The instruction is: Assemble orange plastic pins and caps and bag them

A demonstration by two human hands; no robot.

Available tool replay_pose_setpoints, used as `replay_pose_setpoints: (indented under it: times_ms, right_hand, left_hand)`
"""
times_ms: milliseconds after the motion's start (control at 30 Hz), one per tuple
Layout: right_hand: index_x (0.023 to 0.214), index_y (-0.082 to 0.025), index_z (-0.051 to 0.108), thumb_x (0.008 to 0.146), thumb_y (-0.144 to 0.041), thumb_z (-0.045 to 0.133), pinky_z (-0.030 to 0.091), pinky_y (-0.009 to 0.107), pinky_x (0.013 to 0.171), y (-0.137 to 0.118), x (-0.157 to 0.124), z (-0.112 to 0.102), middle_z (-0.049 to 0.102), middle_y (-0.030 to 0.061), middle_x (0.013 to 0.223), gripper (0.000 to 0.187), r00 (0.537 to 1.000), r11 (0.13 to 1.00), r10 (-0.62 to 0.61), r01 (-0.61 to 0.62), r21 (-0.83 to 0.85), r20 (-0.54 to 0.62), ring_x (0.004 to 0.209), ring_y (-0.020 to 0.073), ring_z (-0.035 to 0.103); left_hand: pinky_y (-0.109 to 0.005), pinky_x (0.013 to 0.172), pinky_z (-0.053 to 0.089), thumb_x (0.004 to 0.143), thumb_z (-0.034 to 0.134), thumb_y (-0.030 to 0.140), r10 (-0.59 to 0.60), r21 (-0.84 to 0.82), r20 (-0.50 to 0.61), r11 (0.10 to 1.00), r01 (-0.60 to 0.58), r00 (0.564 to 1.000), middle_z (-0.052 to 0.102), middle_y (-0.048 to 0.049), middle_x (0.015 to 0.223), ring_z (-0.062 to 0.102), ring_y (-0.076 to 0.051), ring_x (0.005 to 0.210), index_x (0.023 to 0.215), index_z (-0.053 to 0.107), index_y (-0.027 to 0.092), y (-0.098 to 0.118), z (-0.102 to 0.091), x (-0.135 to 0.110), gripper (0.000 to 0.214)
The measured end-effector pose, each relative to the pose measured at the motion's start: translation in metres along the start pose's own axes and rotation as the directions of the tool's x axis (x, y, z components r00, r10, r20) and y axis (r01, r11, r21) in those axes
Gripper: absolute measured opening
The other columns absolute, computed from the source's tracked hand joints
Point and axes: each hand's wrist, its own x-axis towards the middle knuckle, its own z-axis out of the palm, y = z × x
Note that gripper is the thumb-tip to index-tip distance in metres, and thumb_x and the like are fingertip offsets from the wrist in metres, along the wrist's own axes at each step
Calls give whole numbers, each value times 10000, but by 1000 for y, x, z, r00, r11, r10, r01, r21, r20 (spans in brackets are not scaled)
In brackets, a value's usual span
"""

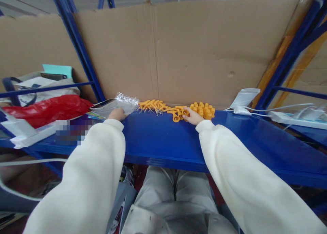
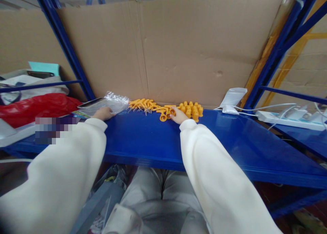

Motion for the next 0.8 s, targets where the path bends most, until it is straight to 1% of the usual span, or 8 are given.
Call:
replay_pose_setpoints:
  times_ms: [67,200,300,467,567,667,733,800]
  right_hand:
    - [1451,-166,566,885,-172,640,379,512,1214,2,1,1,628,157,1459,571,1000,1000,-16,16,12,3,1362,280,593]
    - [1459,-171,560,881,-162,631,386,528,1208,2,0,1,628,165,1461,582,1000,1000,-27,27,10,-1,1369,289,589]
    - [1474,-164,544,889,-147,613,393,527,1203,0,-1,1,629,170,1460,590,1000,1000,-24,24,-2,0,1370,283,588]
    - [1478,-106,536,908,-139,607,393,461,1211,-9,-5,-2,614,198,1468,576,1000,999,22,-22,-31,6,1376,268,586]
    - [1477,-107,540,905,-144,628,395,458,1210,-11,-6,-2,625,196,1456,580,999,998,40,-40,-38,7,1360,273,599]
    - [1475,-119,541,907,-151,617,394,475,1211,-8,-5,-2,631,182,1452,574,1000,999,28,-27,-39,13,1354,274,604]
    - [1466,-159,551,902,-157,616,396,490,1210,-5,-3,-1,633,152,1458,568,1000,999,-1,1,-37,6,1361,270,598]
    - [1463,-183,554,896,-158,618,401,501,1207,-2,-2,0,632,136,1464,571,1000,999,-20,20,-42,-3,1375,271,586]
  left_hand:
    - [-372,973,550,889,627,288,-74,61,30,996,72,997,729,-266,1227,697,-371,1178,1096,745,64,8,-4,-4,327]
    - [-367,951,566,871,594,151,-91,103,1,991,90,996,705,-284,1277,702,-366,1175,1193,729,30,21,-12,-11,370]
    - [-376,937,578,868,611,172,-75,89,-12,993,76,997,725,-276,1244,714,-369,1153,1173,745,35,21,-16,-14,360]
    - [-375,962,578,912,561,242,17,88,26,996,-19,1000,774,-203,1172,725,-340,1143,1083,788,99,20,-18,-13,319]
    - [-357,975,572,884,606,279,46,84,76,995,-52,996,790,-180,1134,724,-334,1156,1062,803,118,20,-12,-7,310]
    - [-346,997,557,872,599,290,49,97,82,994,-57,995,792,-165,1140,713,-326,1184,1119,798,141,18,-2,1,350]
    - [-360,994,557,882,566,290,57,120,79,991,-66,995,787,-188,1134,718,-335,1168,1122,792,118,15,4,6,372]
    - [-383,959,571,876,565,285,119,110,57,986,-125,991,783,-226,1096,734,-358,1116,1096,787,75,13,8,9,377]
